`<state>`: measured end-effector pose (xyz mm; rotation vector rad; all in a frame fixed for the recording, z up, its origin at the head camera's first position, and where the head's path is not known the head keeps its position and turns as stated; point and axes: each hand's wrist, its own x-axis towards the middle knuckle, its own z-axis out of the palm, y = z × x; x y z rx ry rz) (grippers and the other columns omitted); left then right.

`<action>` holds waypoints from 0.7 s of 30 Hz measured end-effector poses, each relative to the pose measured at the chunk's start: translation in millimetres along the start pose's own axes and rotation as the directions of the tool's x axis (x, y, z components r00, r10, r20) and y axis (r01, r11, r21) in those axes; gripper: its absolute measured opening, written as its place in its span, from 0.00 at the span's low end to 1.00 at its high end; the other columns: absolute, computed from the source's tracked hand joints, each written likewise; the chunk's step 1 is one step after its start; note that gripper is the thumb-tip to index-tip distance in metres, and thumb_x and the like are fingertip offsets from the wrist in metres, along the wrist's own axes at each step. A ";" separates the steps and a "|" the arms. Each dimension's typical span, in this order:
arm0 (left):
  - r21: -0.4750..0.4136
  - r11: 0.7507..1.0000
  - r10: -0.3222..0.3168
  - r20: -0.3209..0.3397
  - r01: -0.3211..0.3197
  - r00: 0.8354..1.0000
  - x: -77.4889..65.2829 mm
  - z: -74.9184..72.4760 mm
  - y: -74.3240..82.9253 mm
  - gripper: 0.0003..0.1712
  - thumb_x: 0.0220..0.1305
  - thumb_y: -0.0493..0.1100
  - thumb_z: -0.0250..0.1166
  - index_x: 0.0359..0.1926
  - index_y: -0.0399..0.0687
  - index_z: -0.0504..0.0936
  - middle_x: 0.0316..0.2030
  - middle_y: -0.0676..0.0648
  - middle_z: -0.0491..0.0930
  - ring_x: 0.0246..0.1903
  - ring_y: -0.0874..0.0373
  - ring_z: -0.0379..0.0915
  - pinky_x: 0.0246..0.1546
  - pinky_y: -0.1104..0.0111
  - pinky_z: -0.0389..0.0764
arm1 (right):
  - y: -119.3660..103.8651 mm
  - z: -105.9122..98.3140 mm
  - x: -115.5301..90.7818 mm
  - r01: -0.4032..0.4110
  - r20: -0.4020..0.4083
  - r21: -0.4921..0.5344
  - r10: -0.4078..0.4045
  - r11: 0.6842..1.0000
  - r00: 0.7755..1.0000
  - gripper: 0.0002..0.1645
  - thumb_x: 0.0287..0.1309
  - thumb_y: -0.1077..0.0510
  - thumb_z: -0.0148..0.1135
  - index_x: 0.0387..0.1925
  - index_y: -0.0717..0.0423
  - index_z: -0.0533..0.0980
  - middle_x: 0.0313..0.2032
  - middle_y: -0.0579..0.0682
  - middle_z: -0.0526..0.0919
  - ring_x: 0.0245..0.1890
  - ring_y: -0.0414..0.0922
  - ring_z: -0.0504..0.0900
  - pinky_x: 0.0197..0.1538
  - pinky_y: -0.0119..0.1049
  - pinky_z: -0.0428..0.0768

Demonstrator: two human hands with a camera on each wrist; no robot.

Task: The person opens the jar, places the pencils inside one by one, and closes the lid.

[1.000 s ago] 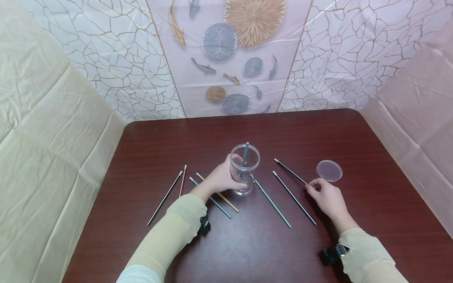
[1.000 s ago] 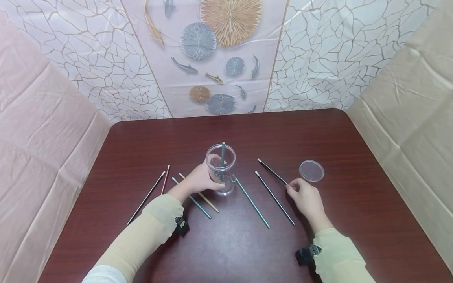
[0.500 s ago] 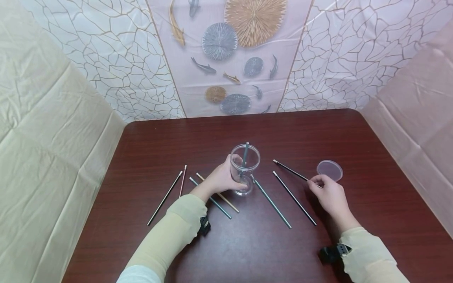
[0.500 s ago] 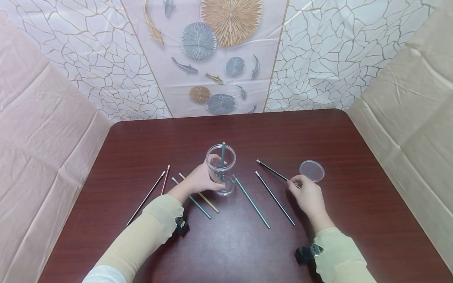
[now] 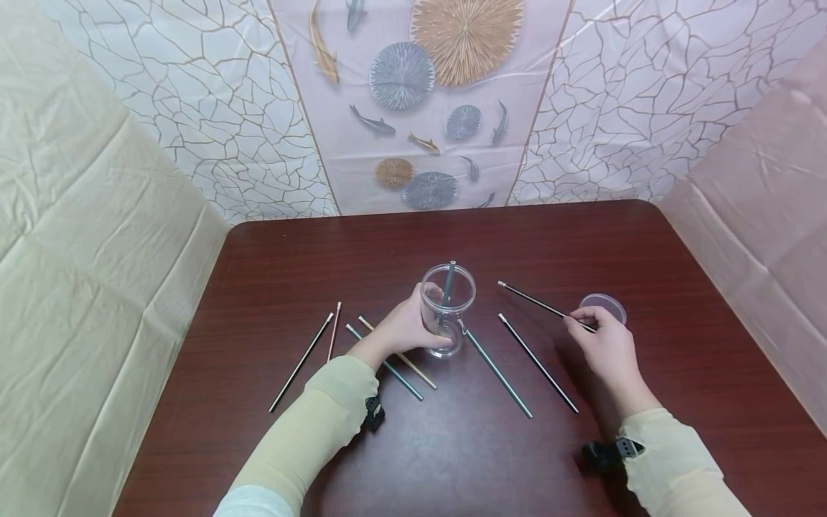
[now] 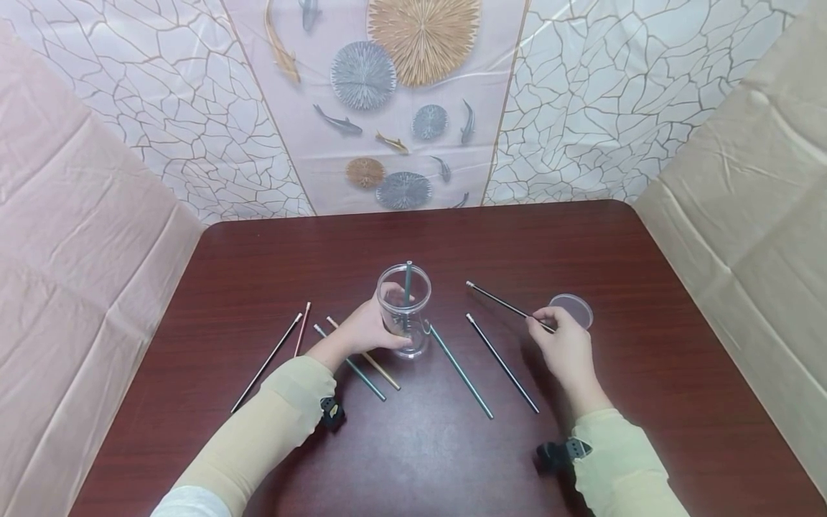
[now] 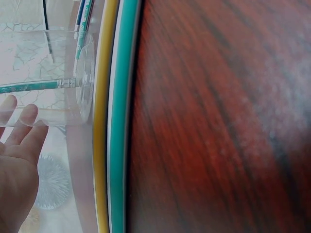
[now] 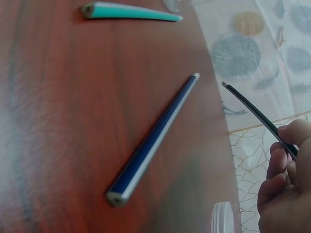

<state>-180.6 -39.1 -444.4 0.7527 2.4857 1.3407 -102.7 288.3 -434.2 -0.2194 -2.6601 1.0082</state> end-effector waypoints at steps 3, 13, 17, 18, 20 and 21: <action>0.003 1.000 -0.001 0.000 0.001 1.000 -0.3 0.3 0.0 0.51 0.36 0.50 0.79 0.59 0.49 0.59 0.52 0.49 0.71 0.48 0.57 0.71 0.51 0.61 0.70 | -3.8 -3.0 1.6 -0.008 -0.008 0.026 0.009 1.000 1.000 0.12 0.58 0.56 0.61 0.39 0.60 0.78 0.33 0.54 0.80 0.29 0.25 0.68 0.34 0.26 0.68; 0.011 1.000 -0.024 0.002 0.024 1.000 -0.3 0.7 -0.3 0.51 0.36 0.51 0.79 0.59 0.49 0.59 0.52 0.49 0.72 0.49 0.56 0.71 0.51 0.60 0.70 | -14.0 -9.3 8.1 -0.120 -0.020 0.189 0.126 0.975 0.992 0.16 0.57 0.51 0.63 0.43 0.58 0.78 0.33 0.34 0.76 0.33 0.31 0.72 0.34 0.22 0.69; 0.003 1.000 -0.026 0.006 0.026 1.000 -0.7 0.5 -0.7 0.51 0.36 0.50 0.79 0.60 0.49 0.58 0.53 0.50 0.71 0.49 0.57 0.71 0.52 0.61 0.70 | -20.8 -12.9 9.9 -0.166 -0.009 0.290 0.177 0.942 0.984 0.18 0.56 0.50 0.65 0.44 0.56 0.77 0.31 0.31 0.77 0.32 0.32 0.75 0.33 0.22 0.70; 0.003 1.000 -0.026 0.007 0.026 1.000 -1.0 0.6 -0.9 0.51 0.36 0.50 0.79 0.60 0.50 0.58 0.52 0.50 0.72 0.49 0.57 0.71 0.52 0.61 0.70 | -22.8 -13.8 10.2 -0.173 -0.007 0.316 0.184 0.933 0.983 0.17 0.55 0.51 0.65 0.44 0.55 0.78 0.31 0.31 0.78 0.32 0.32 0.75 0.33 0.22 0.71; 0.004 1.000 -0.023 0.008 0.023 1.000 -1.2 0.7 -1.5 0.52 0.36 0.50 0.79 0.60 0.50 0.58 0.52 0.51 0.72 0.49 0.58 0.71 0.51 0.61 0.70 | -27.5 -15.8 11.1 -0.174 -0.004 0.377 0.190 0.910 0.982 0.15 0.55 0.52 0.66 0.43 0.53 0.78 0.31 0.32 0.79 0.32 0.31 0.76 0.33 0.21 0.72; 0.003 1.000 -0.023 0.007 0.023 1.000 -1.3 0.8 -1.9 0.51 0.36 0.50 0.79 0.60 0.50 0.58 0.52 0.51 0.72 0.48 0.58 0.71 0.51 0.61 0.70 | -30.2 -16.9 11.5 -0.174 0.000 0.425 0.192 0.888 0.981 0.13 0.55 0.54 0.66 0.42 0.52 0.78 0.31 0.33 0.79 0.32 0.31 0.77 0.33 0.20 0.73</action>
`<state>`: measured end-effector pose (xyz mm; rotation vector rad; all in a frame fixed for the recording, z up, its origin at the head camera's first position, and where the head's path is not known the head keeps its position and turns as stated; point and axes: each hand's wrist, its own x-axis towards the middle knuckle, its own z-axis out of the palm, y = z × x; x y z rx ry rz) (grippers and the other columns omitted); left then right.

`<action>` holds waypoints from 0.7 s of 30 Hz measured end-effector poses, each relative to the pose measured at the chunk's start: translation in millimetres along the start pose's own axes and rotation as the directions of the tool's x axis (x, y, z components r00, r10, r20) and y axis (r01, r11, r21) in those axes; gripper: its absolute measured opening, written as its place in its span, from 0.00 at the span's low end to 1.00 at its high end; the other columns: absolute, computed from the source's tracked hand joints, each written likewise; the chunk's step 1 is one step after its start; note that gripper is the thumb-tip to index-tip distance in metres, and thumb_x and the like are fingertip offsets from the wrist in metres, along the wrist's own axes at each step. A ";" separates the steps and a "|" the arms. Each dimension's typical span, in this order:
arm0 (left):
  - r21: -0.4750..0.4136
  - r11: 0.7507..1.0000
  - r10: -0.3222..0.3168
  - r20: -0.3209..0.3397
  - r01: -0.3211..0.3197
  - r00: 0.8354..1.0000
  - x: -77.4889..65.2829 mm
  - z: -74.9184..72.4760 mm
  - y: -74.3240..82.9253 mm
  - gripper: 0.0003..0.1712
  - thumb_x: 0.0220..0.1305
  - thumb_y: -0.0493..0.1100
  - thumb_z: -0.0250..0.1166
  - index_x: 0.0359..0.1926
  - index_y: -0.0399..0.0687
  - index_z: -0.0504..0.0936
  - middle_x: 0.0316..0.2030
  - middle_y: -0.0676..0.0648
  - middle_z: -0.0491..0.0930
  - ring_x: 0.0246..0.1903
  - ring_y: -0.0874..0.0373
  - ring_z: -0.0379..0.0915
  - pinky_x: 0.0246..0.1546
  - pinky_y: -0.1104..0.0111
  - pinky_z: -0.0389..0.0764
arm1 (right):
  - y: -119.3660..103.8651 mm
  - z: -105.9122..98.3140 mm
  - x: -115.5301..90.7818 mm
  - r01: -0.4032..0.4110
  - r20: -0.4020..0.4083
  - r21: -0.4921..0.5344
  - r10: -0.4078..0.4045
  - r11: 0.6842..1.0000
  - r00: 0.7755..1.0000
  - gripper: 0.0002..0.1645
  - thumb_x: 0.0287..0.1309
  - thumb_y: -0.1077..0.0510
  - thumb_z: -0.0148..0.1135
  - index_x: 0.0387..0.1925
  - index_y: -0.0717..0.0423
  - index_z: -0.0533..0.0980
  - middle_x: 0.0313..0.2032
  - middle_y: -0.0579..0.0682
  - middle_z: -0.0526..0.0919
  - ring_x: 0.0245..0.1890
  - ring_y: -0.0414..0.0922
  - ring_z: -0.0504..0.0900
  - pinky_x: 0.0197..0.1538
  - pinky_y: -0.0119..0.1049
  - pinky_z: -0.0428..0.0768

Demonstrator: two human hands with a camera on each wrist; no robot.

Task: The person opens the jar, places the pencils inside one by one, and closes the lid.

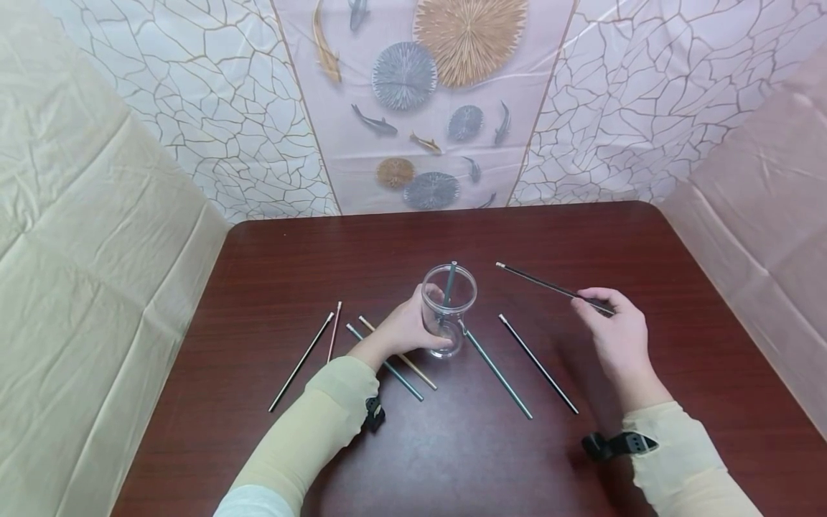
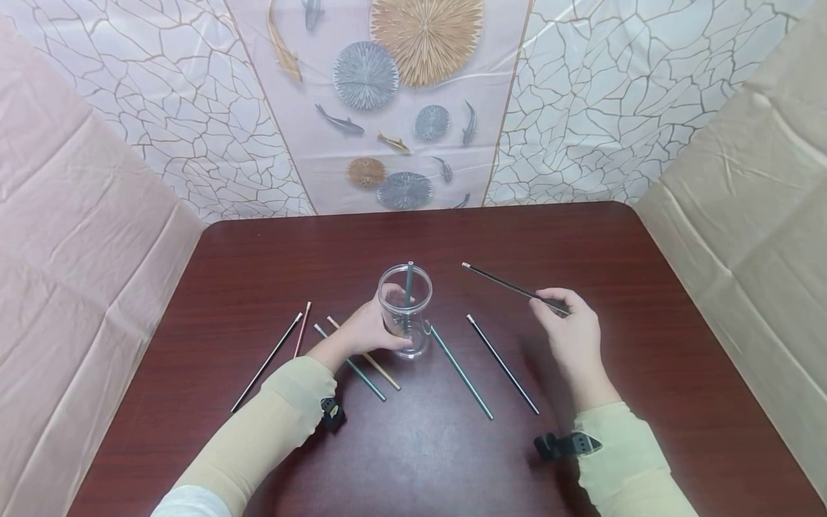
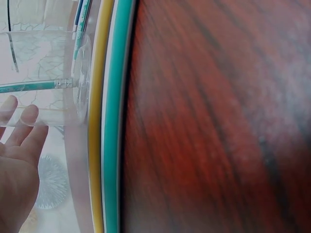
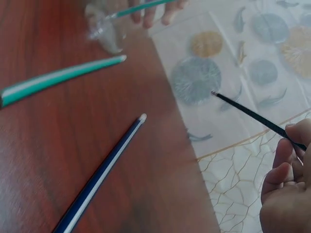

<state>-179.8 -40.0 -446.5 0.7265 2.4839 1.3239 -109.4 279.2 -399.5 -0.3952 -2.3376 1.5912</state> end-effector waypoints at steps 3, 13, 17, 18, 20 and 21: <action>0.013 1.000 0.006 -0.002 -0.006 1.000 0.1 0.6 -1.0 0.52 0.36 0.51 0.79 0.60 0.51 0.58 0.52 0.52 0.72 0.48 0.58 0.71 0.50 0.61 0.71 | -9.4 1.4 0.4 -0.022 -0.008 0.212 0.024 0.977 1.000 0.08 0.54 0.60 0.66 0.38 0.52 0.79 0.27 0.38 0.80 0.25 0.32 0.77 0.30 0.21 0.75; 0.038 0.999 0.018 -0.016 -0.017 1.000 -0.3 1.5 -1.1 0.53 0.36 0.52 0.79 0.61 0.53 0.57 0.55 0.51 0.71 0.50 0.57 0.71 0.51 0.60 0.71 | -48.4 6.4 4.2 0.130 -0.242 0.461 -0.017 0.878 0.970 0.05 0.51 0.67 0.67 0.32 0.59 0.81 0.25 0.46 0.80 0.24 0.38 0.75 0.31 0.24 0.72; 0.033 0.999 0.025 -0.012 -0.025 1.000 0.3 1.7 -1.6 0.53 0.36 0.52 0.79 0.62 0.55 0.57 0.57 0.51 0.70 0.52 0.58 0.70 0.52 0.60 0.71 | -67.1 9.0 4.2 0.258 -0.285 0.694 -0.072 0.672 0.956 0.03 0.49 0.74 0.65 0.29 0.69 0.79 0.23 0.53 0.79 0.19 0.43 0.73 0.27 0.27 0.74; 0.034 0.999 0.024 -0.010 -0.023 1.000 0.3 1.7 -1.6 0.53 0.36 0.52 0.79 0.62 0.56 0.57 0.57 0.52 0.70 0.51 0.58 0.71 0.51 0.60 0.71 | -71.5 9.7 4.1 0.280 -0.289 0.742 -0.087 0.609 0.953 0.03 0.49 0.75 0.64 0.29 0.71 0.78 0.23 0.55 0.79 0.19 0.43 0.72 0.27 0.28 0.74; 0.040 0.999 0.019 -0.008 -0.018 1.000 0.2 1.7 -2.2 0.53 0.36 0.52 0.79 0.62 0.56 0.58 0.55 0.52 0.71 0.50 0.58 0.71 0.50 0.60 0.71 | -79.6 11.1 3.7 0.302 -0.286 0.814 -0.110 0.495 0.952 0.04 0.47 0.78 0.63 0.28 0.75 0.76 0.24 0.58 0.78 0.18 0.45 0.71 0.26 0.29 0.74; 0.044 0.999 0.015 -0.009 -0.015 1.000 0.2 1.8 -2.4 0.52 0.36 0.53 0.79 0.61 0.56 0.58 0.55 0.52 0.72 0.49 0.58 0.72 0.50 0.60 0.71 | -83.1 11.7 3.2 0.305 -0.284 0.832 -0.116 0.463 0.952 0.04 0.47 0.79 0.62 0.28 0.75 0.76 0.24 0.59 0.78 0.18 0.45 0.71 0.25 0.29 0.74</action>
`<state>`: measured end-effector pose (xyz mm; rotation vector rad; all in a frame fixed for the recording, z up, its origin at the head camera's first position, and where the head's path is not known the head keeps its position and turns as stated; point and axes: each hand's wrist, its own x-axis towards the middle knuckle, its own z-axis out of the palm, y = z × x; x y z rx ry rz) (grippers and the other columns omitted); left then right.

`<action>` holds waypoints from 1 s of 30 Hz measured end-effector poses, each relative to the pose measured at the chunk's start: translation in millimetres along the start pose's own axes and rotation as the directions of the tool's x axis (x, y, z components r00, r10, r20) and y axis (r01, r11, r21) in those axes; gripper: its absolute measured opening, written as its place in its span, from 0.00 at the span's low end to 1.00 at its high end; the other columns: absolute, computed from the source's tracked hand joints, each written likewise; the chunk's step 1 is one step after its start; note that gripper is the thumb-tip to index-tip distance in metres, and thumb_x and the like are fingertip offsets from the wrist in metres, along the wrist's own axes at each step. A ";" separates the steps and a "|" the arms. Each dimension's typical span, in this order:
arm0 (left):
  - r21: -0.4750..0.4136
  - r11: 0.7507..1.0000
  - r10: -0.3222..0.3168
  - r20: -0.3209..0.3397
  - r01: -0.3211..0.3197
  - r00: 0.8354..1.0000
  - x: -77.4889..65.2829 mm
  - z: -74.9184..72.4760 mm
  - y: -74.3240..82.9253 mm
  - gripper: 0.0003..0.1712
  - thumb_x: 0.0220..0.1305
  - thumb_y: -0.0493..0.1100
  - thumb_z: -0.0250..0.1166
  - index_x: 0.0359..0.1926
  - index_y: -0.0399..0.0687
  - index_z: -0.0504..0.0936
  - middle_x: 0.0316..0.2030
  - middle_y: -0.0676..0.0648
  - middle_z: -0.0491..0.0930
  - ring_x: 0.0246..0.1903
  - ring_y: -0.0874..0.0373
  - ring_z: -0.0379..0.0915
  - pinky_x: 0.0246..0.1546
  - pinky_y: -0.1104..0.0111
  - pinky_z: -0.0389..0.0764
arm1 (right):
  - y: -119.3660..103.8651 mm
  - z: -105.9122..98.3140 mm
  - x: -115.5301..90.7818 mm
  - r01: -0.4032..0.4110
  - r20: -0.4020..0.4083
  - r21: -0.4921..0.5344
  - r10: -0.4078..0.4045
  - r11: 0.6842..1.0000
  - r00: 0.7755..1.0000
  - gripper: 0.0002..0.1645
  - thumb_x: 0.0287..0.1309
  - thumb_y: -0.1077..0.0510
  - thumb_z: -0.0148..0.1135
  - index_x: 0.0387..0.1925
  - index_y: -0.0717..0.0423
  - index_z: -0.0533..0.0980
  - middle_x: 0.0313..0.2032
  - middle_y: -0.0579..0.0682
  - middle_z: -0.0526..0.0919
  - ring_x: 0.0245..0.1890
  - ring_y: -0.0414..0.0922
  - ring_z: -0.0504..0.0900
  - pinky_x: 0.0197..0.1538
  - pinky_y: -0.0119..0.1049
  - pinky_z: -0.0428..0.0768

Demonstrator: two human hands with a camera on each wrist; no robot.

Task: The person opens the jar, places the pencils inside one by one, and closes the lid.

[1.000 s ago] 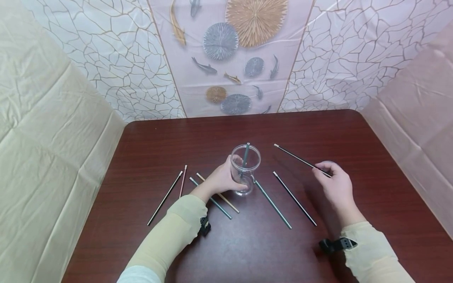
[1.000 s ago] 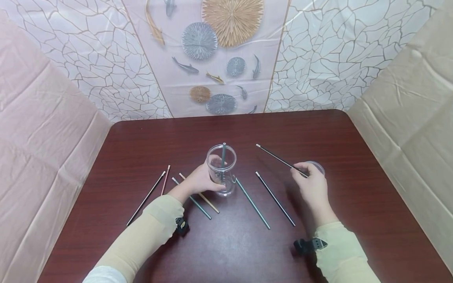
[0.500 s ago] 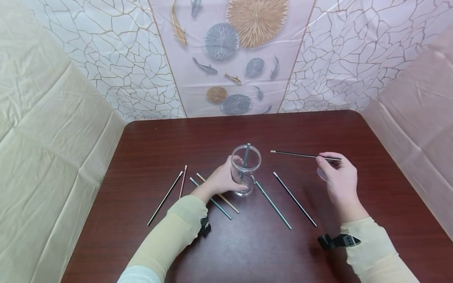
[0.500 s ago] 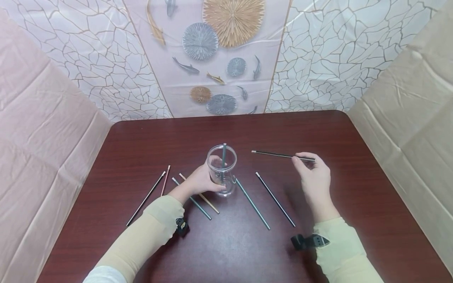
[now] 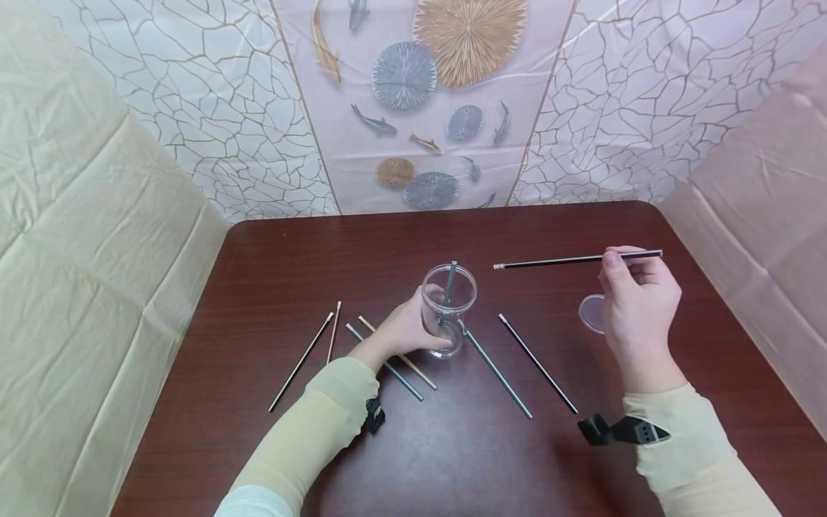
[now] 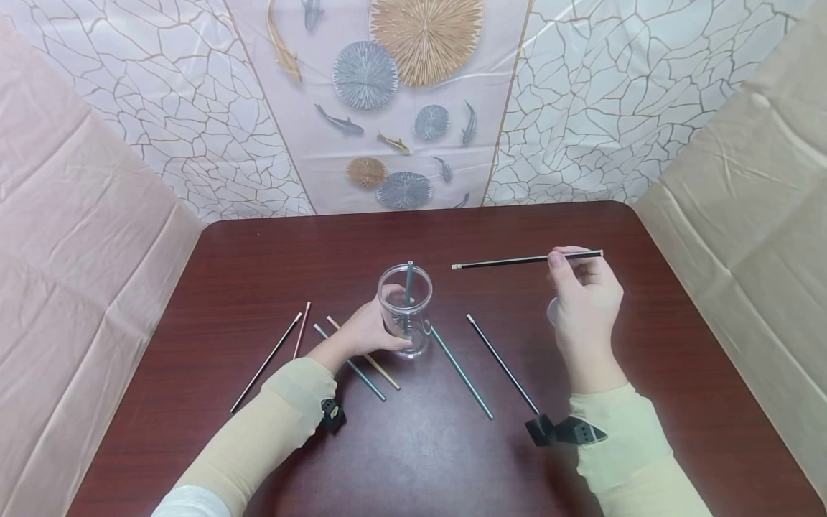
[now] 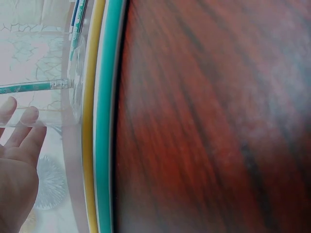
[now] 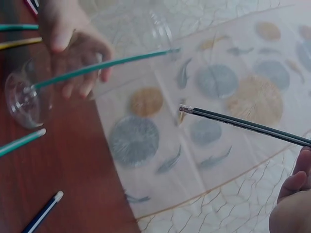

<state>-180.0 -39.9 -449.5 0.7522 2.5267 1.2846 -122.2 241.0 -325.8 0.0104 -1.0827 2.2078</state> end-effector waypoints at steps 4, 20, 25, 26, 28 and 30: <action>0.002 1.000 -0.007 -0.010 0.007 1.000 -0.7 -0.2 -1.2 0.51 0.36 0.54 0.78 0.60 0.54 0.59 0.53 0.51 0.73 0.47 0.57 0.72 0.49 0.60 0.72 | -3.2 8.9 -2.2 0.007 0.021 -0.025 -0.007 1.000 1.000 0.04 0.47 0.78 0.63 0.28 0.74 0.77 0.22 0.58 0.78 0.18 0.44 0.71 0.23 0.28 0.72; 0.005 1.000 0.012 -0.009 -0.012 1.000 -0.2 1.1 -0.7 0.50 0.36 0.53 0.78 0.59 0.52 0.60 0.50 0.50 0.73 0.47 0.57 0.72 0.49 0.61 0.72 | -2.1 35.8 -8.6 -0.056 0.050 0.045 0.054 0.997 0.997 0.04 0.48 0.75 0.64 0.28 0.73 0.76 0.25 0.58 0.79 0.18 0.45 0.73 0.26 0.29 0.75; -0.005 1.000 0.002 -0.008 -0.002 1.000 -0.2 1.3 0.5 0.50 0.36 0.52 0.78 0.59 0.52 0.60 0.52 0.50 0.73 0.48 0.57 0.71 0.50 0.60 0.71 | 5.3 41.1 -11.7 -0.077 0.116 -0.033 0.081 0.996 0.990 0.02 0.50 0.74 0.63 0.28 0.71 0.77 0.27 0.57 0.80 0.20 0.44 0.72 0.27 0.28 0.74; -0.008 1.000 0.001 -0.008 -0.001 1.000 -0.2 1.2 0.6 0.50 0.36 0.52 0.78 0.59 0.52 0.60 0.52 0.50 0.72 0.48 0.57 0.71 0.50 0.60 0.71 | 6.9 41.8 -12.1 -0.083 0.122 -0.046 0.089 0.995 0.989 0.03 0.49 0.73 0.64 0.28 0.70 0.77 0.27 0.57 0.80 0.20 0.44 0.71 0.27 0.28 0.73; -0.012 1.000 0.000 -0.004 -0.001 1.000 -0.2 1.3 0.6 0.50 0.37 0.52 0.78 0.60 0.52 0.60 0.53 0.51 0.72 0.49 0.57 0.71 0.51 0.61 0.71 | 9.8 42.8 -12.8 -0.101 0.131 -0.067 0.109 0.993 0.985 0.04 0.48 0.72 0.66 0.27 0.69 0.77 0.26 0.56 0.81 0.20 0.44 0.72 0.27 0.27 0.73; -0.011 1.000 0.000 -0.003 0.000 1.000 -0.3 1.3 0.4 0.50 0.36 0.52 0.78 0.59 0.52 0.60 0.53 0.52 0.72 0.49 0.58 0.71 0.51 0.61 0.70 | 12.4 43.8 -13.2 -0.116 0.132 -0.081 0.126 0.990 0.983 0.05 0.47 0.71 0.67 0.27 0.68 0.78 0.25 0.55 0.81 0.20 0.43 0.72 0.27 0.27 0.73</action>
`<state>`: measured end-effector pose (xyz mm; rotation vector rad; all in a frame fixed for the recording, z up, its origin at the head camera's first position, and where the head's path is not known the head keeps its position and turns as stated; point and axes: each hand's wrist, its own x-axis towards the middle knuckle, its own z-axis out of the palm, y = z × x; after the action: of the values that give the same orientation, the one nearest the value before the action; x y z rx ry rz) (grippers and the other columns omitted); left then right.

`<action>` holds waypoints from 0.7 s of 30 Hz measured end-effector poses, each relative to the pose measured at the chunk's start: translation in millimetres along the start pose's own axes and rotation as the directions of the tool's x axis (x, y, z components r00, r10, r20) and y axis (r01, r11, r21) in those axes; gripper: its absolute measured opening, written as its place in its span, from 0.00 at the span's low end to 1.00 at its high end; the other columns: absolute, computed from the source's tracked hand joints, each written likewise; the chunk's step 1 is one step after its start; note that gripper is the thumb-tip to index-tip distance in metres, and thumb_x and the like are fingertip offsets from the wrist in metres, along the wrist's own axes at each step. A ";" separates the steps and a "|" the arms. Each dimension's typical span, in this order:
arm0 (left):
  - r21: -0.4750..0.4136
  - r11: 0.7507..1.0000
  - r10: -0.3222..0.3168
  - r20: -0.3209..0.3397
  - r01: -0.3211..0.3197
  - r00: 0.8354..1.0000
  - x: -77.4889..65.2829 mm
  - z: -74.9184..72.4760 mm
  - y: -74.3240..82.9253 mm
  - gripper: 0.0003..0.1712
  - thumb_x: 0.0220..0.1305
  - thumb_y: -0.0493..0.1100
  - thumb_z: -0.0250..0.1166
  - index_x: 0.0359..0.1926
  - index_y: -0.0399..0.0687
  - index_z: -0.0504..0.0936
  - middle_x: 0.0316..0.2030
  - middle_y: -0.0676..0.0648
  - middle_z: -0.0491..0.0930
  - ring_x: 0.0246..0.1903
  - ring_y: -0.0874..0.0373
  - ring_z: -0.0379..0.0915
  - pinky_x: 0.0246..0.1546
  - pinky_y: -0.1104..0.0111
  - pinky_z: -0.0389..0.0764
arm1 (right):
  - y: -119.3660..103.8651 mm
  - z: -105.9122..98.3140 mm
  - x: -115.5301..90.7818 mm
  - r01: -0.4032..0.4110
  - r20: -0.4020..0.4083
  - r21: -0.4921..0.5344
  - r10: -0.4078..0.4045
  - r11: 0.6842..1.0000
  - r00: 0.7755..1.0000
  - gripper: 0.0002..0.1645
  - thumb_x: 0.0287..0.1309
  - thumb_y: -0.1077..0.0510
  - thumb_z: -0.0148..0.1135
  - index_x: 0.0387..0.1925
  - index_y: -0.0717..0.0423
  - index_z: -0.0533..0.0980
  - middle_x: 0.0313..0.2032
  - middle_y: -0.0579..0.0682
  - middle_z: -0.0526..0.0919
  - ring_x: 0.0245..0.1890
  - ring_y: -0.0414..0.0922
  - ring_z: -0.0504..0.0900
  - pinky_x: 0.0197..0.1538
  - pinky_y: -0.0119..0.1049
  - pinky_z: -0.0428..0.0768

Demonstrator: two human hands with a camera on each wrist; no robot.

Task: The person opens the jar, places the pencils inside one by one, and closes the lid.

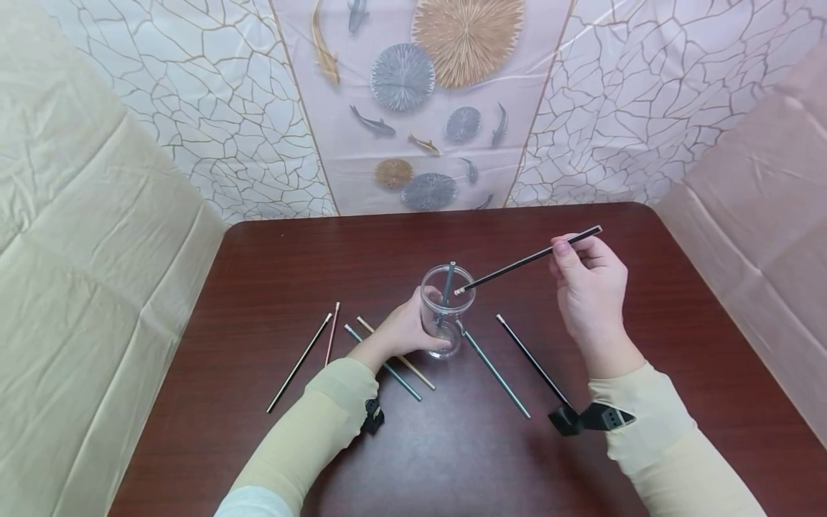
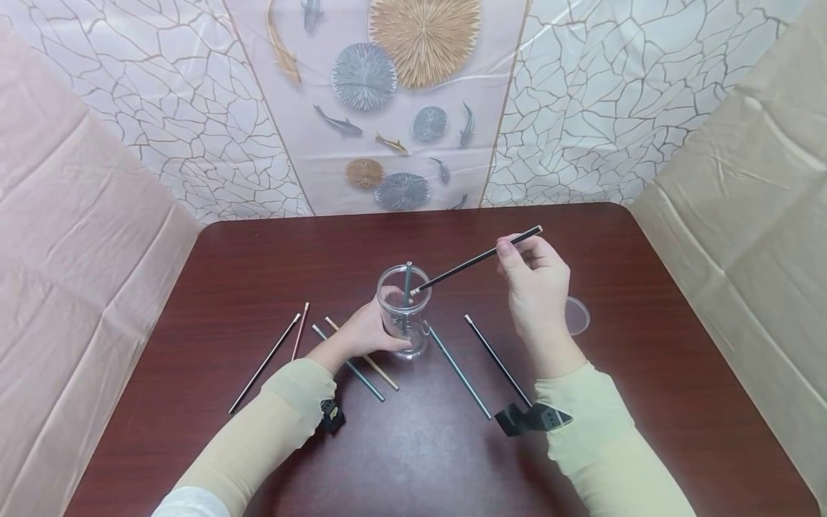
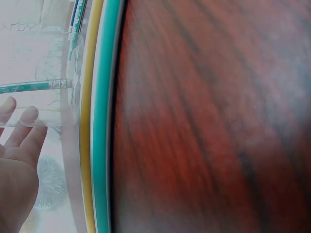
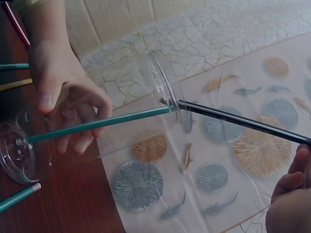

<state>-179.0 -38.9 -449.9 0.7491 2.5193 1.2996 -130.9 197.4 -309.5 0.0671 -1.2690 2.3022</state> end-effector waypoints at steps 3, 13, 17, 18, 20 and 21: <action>0.004 1.000 0.001 0.000 -0.001 1.000 0.1 0.0 -0.8 0.50 0.36 0.52 0.79 0.59 0.52 0.60 0.52 0.52 0.72 0.48 0.58 0.71 0.51 0.62 0.70 | 3.3 1.4 0.1 -0.009 0.008 -0.043 0.010 0.999 1.000 0.03 0.49 0.71 0.66 0.26 0.65 0.79 0.24 0.53 0.81 0.19 0.43 0.72 0.27 0.27 0.73; 0.010 1.000 0.012 -0.002 -0.012 1.000 -0.2 0.1 -1.0 0.49 0.36 0.52 0.78 0.58 0.51 0.61 0.52 0.52 0.72 0.48 0.59 0.71 0.51 0.62 0.71 | 13.9 1.1 -0.1 0.053 0.080 -0.406 -0.022 0.912 0.997 0.06 0.53 0.66 0.66 0.24 0.54 0.80 0.19 0.45 0.79 0.21 0.40 0.72 0.24 0.27 0.68; 0.011 1.000 0.011 -0.008 -0.011 1.000 -0.3 0.0 -0.5 0.50 0.36 0.52 0.79 0.58 0.50 0.61 0.52 0.52 0.72 0.48 0.59 0.71 0.51 0.62 0.71 | 18.0 3.4 -1.5 0.091 0.131 -0.522 -0.026 0.848 0.991 0.10 0.54 0.66 0.65 0.23 0.49 0.79 0.20 0.41 0.79 0.22 0.38 0.73 0.28 0.28 0.70; 0.011 1.000 0.012 -0.008 -0.012 1.000 -0.2 -0.1 -0.5 0.50 0.36 0.52 0.79 0.58 0.50 0.61 0.52 0.52 0.72 0.48 0.59 0.71 0.51 0.62 0.71 | 19.2 4.1 -1.9 0.099 0.145 -0.535 -0.025 0.839 0.989 0.10 0.54 0.66 0.65 0.23 0.48 0.79 0.21 0.41 0.79 0.22 0.38 0.73 0.28 0.29 0.70; 0.009 1.000 0.013 -0.009 -0.013 1.000 -0.3 -0.1 -0.5 0.50 0.36 0.52 0.79 0.59 0.50 0.61 0.53 0.51 0.72 0.48 0.59 0.71 0.51 0.62 0.71 | 21.9 4.9 -2.8 0.111 0.172 -0.556 -0.017 0.824 0.985 0.10 0.54 0.65 0.65 0.23 0.48 0.79 0.23 0.39 0.80 0.23 0.37 0.73 0.29 0.28 0.70; 0.007 1.000 0.012 -0.008 -0.012 1.000 -0.4 -0.1 -0.5 0.50 0.36 0.52 0.79 0.59 0.50 0.61 0.53 0.51 0.72 0.48 0.59 0.71 0.51 0.62 0.71 | 23.2 4.9 -3.5 0.116 0.185 -0.568 -0.011 0.815 0.983 0.09 0.55 0.65 0.65 0.23 0.48 0.79 0.23 0.39 0.81 0.23 0.37 0.73 0.29 0.29 0.70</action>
<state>-179.0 -39.4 -450.3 0.7633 2.5313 1.3008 -139.2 181.9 -325.8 0.0992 -1.9753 1.7880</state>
